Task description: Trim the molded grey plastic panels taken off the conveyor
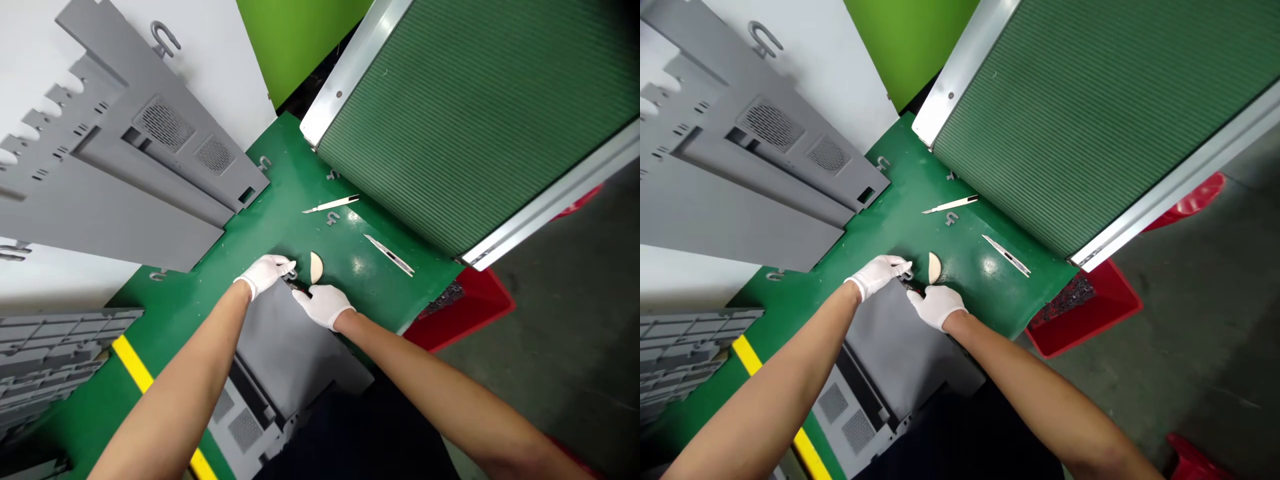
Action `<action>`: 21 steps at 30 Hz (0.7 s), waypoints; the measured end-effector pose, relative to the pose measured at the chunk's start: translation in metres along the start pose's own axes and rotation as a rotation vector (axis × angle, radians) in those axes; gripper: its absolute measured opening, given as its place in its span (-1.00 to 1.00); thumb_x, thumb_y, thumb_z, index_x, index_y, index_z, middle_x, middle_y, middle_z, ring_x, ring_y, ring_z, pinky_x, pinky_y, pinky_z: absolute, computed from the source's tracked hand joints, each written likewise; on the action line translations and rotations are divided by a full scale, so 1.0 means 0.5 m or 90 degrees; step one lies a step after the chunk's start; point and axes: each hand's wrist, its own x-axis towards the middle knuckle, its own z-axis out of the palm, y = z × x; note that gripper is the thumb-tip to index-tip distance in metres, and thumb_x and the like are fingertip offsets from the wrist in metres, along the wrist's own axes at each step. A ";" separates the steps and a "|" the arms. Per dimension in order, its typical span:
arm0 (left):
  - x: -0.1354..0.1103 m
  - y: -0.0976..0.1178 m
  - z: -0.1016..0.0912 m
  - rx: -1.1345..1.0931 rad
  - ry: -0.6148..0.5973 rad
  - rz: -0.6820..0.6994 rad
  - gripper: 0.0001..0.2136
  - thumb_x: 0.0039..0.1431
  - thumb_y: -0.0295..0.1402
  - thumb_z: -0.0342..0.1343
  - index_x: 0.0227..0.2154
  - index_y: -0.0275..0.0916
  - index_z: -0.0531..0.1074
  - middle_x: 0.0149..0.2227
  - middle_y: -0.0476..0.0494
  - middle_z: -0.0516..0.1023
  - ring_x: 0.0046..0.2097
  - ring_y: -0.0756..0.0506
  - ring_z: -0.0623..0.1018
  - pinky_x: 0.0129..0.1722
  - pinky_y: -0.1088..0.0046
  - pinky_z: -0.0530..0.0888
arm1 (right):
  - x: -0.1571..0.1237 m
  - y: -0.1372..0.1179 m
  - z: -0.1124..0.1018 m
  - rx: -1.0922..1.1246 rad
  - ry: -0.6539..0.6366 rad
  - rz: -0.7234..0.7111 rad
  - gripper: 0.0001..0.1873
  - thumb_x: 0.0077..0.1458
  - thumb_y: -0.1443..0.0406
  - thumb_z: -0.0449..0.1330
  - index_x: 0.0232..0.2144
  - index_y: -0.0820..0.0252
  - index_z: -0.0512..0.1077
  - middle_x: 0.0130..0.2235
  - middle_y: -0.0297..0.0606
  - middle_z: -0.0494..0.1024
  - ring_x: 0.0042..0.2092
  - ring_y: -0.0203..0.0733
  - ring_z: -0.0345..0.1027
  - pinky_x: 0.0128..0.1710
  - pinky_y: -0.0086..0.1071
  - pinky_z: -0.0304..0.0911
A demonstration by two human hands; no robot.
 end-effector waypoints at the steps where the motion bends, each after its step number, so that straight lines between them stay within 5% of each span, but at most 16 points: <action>1: -0.001 0.001 0.001 -0.008 0.000 -0.003 -0.56 0.07 0.09 0.10 -0.38 -0.23 0.56 -0.29 -0.14 0.65 -0.30 -0.10 0.53 -0.21 0.35 0.44 | -0.001 -0.003 0.002 -0.004 0.005 0.002 -0.12 0.20 -0.25 -0.35 -0.23 0.20 0.55 -0.19 0.04 0.63 -0.09 0.10 0.51 -0.11 -0.16 0.32; 13: -0.020 0.030 0.001 -0.078 -0.012 -0.001 -0.60 0.05 0.04 0.17 -0.41 -0.25 0.58 -0.28 -0.15 0.66 -0.27 -0.10 0.53 -0.18 0.36 0.42 | -0.005 -0.003 -0.036 -0.126 0.003 -0.036 -0.10 0.22 -0.23 -0.35 -0.26 0.25 0.57 -0.24 0.09 0.62 -0.15 0.14 0.52 -0.14 -0.15 0.33; 21: -0.026 0.027 0.002 -0.076 0.010 0.003 -0.60 0.03 0.05 0.17 -0.41 -0.25 0.56 -0.30 -0.16 0.65 -0.28 -0.11 0.53 -0.19 0.34 0.43 | -0.009 -0.034 -0.009 -0.061 0.025 0.018 -0.17 0.24 -0.19 -0.34 -0.22 0.21 0.53 -0.19 0.05 0.62 -0.11 0.12 0.51 -0.13 -0.14 0.32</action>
